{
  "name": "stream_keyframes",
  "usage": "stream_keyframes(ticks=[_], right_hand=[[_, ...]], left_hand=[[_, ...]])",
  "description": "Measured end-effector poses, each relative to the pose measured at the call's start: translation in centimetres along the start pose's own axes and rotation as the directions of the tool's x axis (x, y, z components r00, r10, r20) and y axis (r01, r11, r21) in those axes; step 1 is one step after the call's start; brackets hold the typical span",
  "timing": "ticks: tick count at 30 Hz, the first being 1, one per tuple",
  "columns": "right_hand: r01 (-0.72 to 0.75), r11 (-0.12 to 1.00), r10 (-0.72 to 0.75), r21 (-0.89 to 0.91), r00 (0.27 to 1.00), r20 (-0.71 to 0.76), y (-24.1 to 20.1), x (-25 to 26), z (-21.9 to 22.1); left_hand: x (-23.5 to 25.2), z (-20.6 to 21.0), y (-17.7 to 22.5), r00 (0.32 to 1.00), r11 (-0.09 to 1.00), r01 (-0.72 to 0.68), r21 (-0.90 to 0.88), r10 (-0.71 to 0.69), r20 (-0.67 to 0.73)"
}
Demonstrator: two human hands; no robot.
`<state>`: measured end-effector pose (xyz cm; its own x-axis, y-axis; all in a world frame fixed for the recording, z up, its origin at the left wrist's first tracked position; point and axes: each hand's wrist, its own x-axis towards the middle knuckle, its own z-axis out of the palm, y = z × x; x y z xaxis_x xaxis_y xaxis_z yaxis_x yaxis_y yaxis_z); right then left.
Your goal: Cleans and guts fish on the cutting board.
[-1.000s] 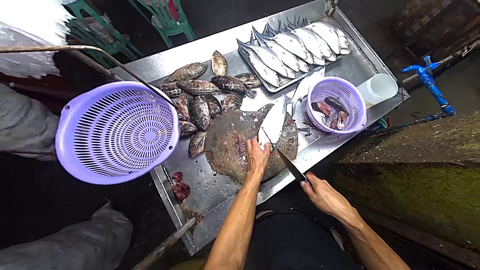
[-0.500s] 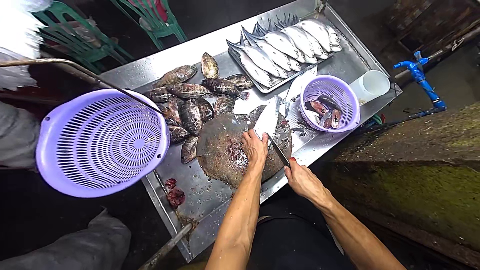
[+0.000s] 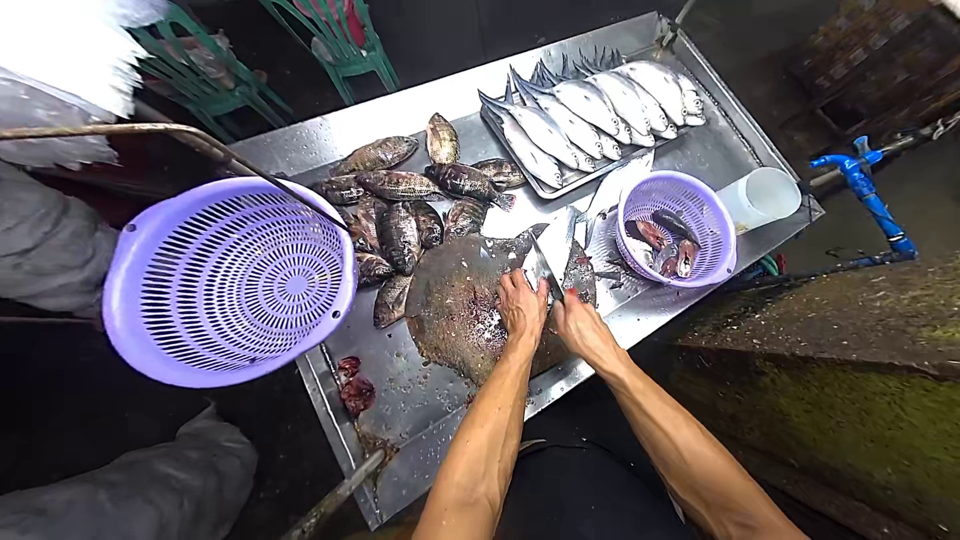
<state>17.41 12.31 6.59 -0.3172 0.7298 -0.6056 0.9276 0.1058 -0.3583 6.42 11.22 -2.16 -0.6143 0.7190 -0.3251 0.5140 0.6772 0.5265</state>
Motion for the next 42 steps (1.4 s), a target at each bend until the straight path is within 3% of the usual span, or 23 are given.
stream_keyframes(ticks=[2,7,12,16,22,28,35,42], right_hand=[[0.031,0.999,-0.031,0.006,0.998,-0.062,-0.1,2.1,1.1],[0.029,0.998,-0.027,-0.061,0.999,0.035,3.1,-2.9,1.2],[0.015,0.999,-0.01,-0.052,0.997,0.082,-3.5,3.8,-2.5],[0.022,1.0,-0.023,0.011,0.998,0.061,-4.6,7.5,-4.2],[0.116,0.989,-0.1,0.087,0.981,-0.163,0.3,0.5,-6.5],[0.033,0.998,-0.031,0.058,0.999,-0.028,4.2,-1.2,-4.0],[-0.026,0.999,0.029,-0.036,0.995,0.092,3.9,-3.0,-4.1],[-0.032,0.998,0.038,-0.049,0.993,0.115,2.1,-0.1,-4.5]], left_hand=[[0.1,0.2,-0.2,1.0,1.0,0.009,-0.022,-0.009,0.003],[0.0,0.1,0.0,1.0,1.0,-0.028,0.014,0.027,0.004],[0.0,-0.3,-0.2,0.998,0.998,-0.06,-0.003,0.06,-0.008],[-0.2,0.1,-0.3,0.989,0.992,-0.124,0.004,0.123,-0.076],[-0.1,-1.3,0.1,0.997,0.994,-0.08,-0.073,0.081,0.014],[2.0,-1.1,3.0,0.998,0.999,-0.043,0.026,0.042,0.052],[2.6,-0.2,3.3,0.999,0.995,-0.035,0.093,0.031,0.034],[3.1,-0.2,3.3,1.0,0.997,-0.015,0.077,0.013,0.028]])
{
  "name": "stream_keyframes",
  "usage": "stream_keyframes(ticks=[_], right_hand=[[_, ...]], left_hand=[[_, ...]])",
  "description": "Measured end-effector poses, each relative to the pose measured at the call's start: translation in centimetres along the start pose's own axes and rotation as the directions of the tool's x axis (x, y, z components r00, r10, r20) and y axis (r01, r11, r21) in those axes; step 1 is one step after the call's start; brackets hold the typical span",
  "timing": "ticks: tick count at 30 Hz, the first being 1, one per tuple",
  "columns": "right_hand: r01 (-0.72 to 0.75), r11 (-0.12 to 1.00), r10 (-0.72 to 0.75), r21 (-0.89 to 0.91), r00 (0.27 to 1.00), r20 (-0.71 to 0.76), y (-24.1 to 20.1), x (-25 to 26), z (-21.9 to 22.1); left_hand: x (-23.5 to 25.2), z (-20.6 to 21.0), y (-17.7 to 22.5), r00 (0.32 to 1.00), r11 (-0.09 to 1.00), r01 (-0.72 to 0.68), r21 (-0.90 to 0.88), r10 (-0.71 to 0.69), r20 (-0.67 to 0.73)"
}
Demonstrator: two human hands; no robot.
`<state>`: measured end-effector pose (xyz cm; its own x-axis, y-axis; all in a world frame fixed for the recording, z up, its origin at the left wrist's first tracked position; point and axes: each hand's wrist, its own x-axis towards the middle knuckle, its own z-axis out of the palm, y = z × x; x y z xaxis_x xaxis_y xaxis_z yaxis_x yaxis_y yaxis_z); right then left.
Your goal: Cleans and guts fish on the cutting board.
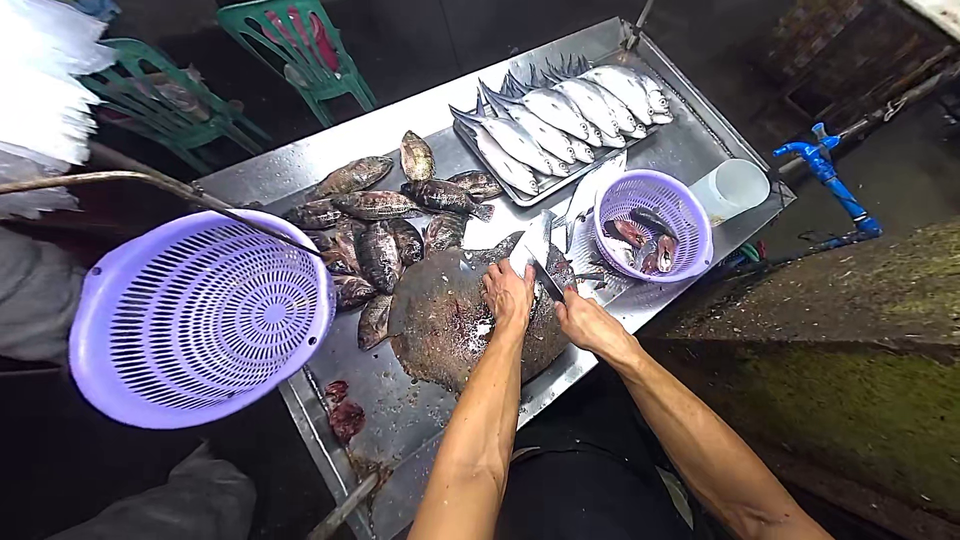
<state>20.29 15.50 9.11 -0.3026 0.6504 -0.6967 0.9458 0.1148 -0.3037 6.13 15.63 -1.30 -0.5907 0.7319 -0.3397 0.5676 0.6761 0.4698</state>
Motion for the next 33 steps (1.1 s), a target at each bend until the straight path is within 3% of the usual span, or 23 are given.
stream_keyframes(ticks=[6,12,16,18,23,26,30,33], right_hand=[[-0.015,0.998,0.017,-0.053,0.999,0.043,0.4,-1.8,-0.4],[0.088,0.995,-0.085,0.035,0.992,-0.091,-2.4,4.7,-1.0],[0.006,0.997,-0.003,-0.075,0.999,0.031,0.0,-0.6,-0.8],[-0.054,0.996,0.058,-0.073,0.997,0.055,-0.9,-1.5,-1.2],[0.049,0.996,-0.038,0.073,0.99,-0.134,-4.4,7.8,-1.2],[0.06,0.998,-0.059,0.014,0.997,-0.054,-3.8,6.5,-2.1],[-0.034,0.997,0.039,-0.071,0.997,0.065,-1.9,1.5,-2.1],[-0.019,1.0,0.019,0.009,0.999,0.029,-4.4,5.8,-2.9]], left_hand=[[0.0,-0.2,0.4,1.0,1.0,0.011,0.011,-0.011,0.007],[0.1,-0.2,0.2,1.0,1.0,0.01,-0.025,-0.01,0.023],[-0.2,-0.5,0.4,0.999,1.0,0.016,-0.02,-0.015,0.029],[-0.3,-0.6,0.7,0.999,1.0,0.016,0.016,-0.016,0.033],[-0.4,-0.5,0.6,0.999,0.999,0.005,0.048,-0.006,0.037],[-0.4,-0.4,0.0,0.999,0.999,0.0,0.033,-0.001,0.033],[-0.3,-0.5,0.2,0.999,1.0,-0.015,0.023,0.014,0.043],[-0.3,-0.7,0.2,0.999,0.998,-0.032,0.054,0.029,0.044]])
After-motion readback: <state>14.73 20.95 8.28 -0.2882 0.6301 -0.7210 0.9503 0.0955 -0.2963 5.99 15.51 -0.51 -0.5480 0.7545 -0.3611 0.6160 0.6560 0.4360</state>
